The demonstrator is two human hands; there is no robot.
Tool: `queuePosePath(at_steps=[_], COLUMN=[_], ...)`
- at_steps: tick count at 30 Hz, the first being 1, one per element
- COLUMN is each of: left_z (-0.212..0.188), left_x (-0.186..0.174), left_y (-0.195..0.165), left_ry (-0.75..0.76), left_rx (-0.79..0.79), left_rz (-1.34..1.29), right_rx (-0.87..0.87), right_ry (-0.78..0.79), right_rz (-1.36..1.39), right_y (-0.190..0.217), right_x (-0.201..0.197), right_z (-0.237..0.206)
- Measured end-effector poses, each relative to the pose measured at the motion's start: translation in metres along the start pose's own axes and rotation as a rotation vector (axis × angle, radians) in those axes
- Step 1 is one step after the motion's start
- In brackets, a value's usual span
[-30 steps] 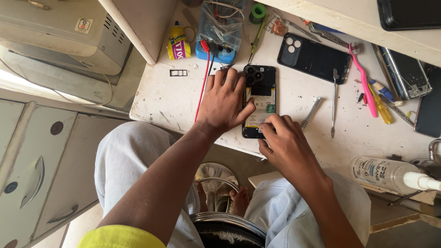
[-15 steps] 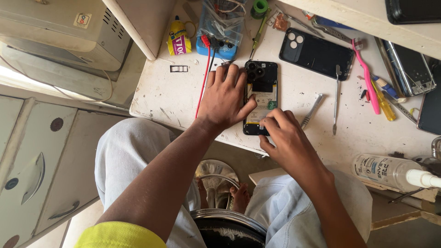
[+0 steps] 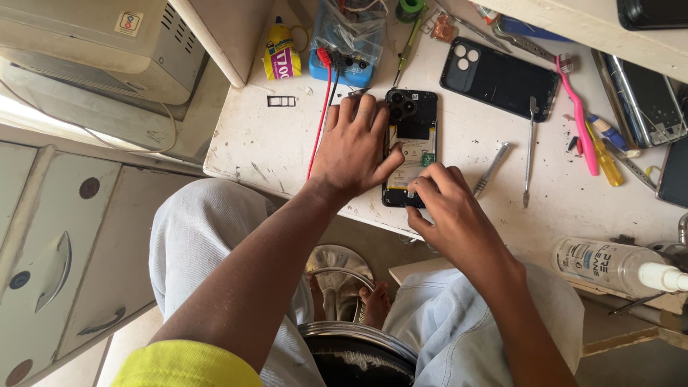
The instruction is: The person sits at a cluttered repair workbench and works on a disassembled smartphone, using a screwdriver and tweezers to unscrew and manipulate internal components while holding the phone steady with the other hand. Near the end, the person picks up the phone's back cover and handles it in their lap.
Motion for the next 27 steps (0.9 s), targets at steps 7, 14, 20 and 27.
queuePosePath(at_steps=[7, 14, 20, 27], left_z=[-0.0007, -0.0005, -0.0009, -0.0011], left_x=[-0.0001, -0.0006, 0.0003, 0.0027], left_y=[-0.0006, -0.0008, -0.0010, -0.0006], left_ry=[-0.003, -0.002, -0.003, 0.006], left_rx=[0.001, 0.000, 0.003, -0.001], left_rz=[-0.003, -0.011, -0.002, 0.006], right_rx=[-0.017, -0.021, -0.022, -0.041], right_ry=[-0.004, -0.001, 0.004, 0.003], right_rz=[0.007, 0.026, 0.065, 0.044], right_y=[-0.0009, -0.0025, -0.0028, -0.0037], right_x=[0.0002, 0.0000, -0.0006, -0.0004], right_z=[-0.0004, -0.0004, -0.0016, -0.0011])
Point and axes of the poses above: each hand's wrist, its own z-axis towards the middle knuckle, its own x-axis out of the palm, y = z × x, the point moved 1 cm from there along z, towards the middle knuckle, and after that the axes turned 6 degrees about x, right-handed, at the moved point
